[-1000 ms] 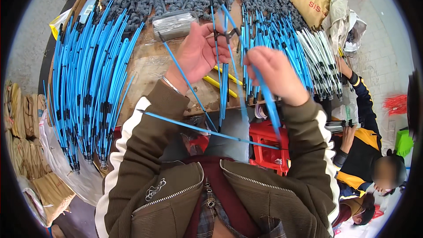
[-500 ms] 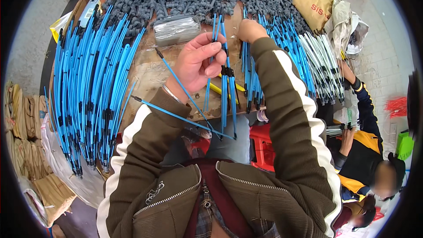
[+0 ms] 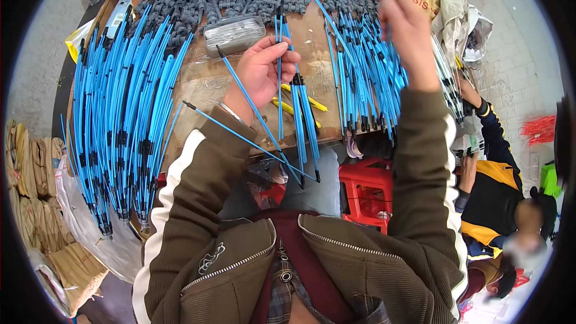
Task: The person inserts blue wires into plastic connectors by hand, then trims the wires using pliers.
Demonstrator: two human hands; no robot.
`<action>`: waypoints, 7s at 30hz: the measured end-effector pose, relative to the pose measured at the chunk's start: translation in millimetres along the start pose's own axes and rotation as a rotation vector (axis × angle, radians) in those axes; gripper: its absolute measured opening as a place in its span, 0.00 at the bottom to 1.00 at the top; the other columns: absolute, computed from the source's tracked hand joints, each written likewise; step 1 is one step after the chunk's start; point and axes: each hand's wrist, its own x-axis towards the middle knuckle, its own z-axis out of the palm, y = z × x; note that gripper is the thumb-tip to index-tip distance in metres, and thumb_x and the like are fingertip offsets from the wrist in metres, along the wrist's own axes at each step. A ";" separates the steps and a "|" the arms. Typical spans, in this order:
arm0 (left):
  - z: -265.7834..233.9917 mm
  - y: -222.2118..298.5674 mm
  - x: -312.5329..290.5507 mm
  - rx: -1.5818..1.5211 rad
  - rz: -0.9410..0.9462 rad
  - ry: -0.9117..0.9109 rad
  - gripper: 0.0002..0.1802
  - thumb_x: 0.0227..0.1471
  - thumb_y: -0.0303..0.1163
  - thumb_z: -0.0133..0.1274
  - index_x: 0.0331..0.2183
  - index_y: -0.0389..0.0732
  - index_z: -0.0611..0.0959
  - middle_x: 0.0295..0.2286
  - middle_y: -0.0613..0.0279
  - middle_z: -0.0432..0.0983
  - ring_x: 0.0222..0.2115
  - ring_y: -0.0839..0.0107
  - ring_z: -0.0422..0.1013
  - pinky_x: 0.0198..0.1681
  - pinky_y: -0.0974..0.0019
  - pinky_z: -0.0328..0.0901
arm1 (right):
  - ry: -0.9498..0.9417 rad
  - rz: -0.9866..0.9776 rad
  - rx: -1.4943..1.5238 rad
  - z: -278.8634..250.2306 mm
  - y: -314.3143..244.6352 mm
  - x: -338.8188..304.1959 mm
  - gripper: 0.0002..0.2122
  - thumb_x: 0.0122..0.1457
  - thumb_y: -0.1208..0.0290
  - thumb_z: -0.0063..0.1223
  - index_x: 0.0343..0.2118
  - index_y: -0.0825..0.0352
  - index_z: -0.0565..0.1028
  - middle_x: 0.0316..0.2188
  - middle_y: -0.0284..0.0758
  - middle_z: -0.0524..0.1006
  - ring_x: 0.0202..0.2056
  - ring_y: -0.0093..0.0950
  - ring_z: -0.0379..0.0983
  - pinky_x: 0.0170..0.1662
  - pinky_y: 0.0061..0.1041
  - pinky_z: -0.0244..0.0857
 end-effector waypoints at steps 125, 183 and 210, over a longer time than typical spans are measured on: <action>5.7 -5.8 2.4 -0.020 -0.003 -0.045 0.04 0.53 0.29 0.48 0.33 0.42 0.76 0.23 0.61 0.75 0.24 0.67 0.74 0.30 0.61 0.70 | 0.052 -0.339 -1.122 -49.3 40.8 20.0 0.09 0.57 0.68 0.42 0.27 0.68 0.70 0.25 0.45 0.73 0.28 0.45 0.71 0.31 0.41 0.65; 21.5 1.6 -19.3 -0.065 -0.070 -0.326 0.07 0.52 0.27 0.50 0.36 0.41 0.74 0.24 0.58 0.74 0.17 0.74 0.68 0.21 0.71 0.64 | -0.177 -0.377 -0.909 48.0 161.7 34.3 0.09 0.54 0.64 0.49 0.32 0.63 0.74 0.28 0.39 0.75 0.26 0.41 0.72 0.28 0.38 0.64; 121.1 -66.9 -210.7 0.253 0.228 -0.089 0.11 0.50 0.30 0.52 0.37 0.39 0.75 0.27 0.60 0.75 0.27 0.69 0.71 0.33 0.64 0.68 | -0.041 -0.280 -0.083 27.6 -48.0 -331.5 0.09 0.51 0.76 0.54 0.36 0.70 0.73 0.18 0.42 0.73 0.18 0.36 0.71 0.20 0.29 0.63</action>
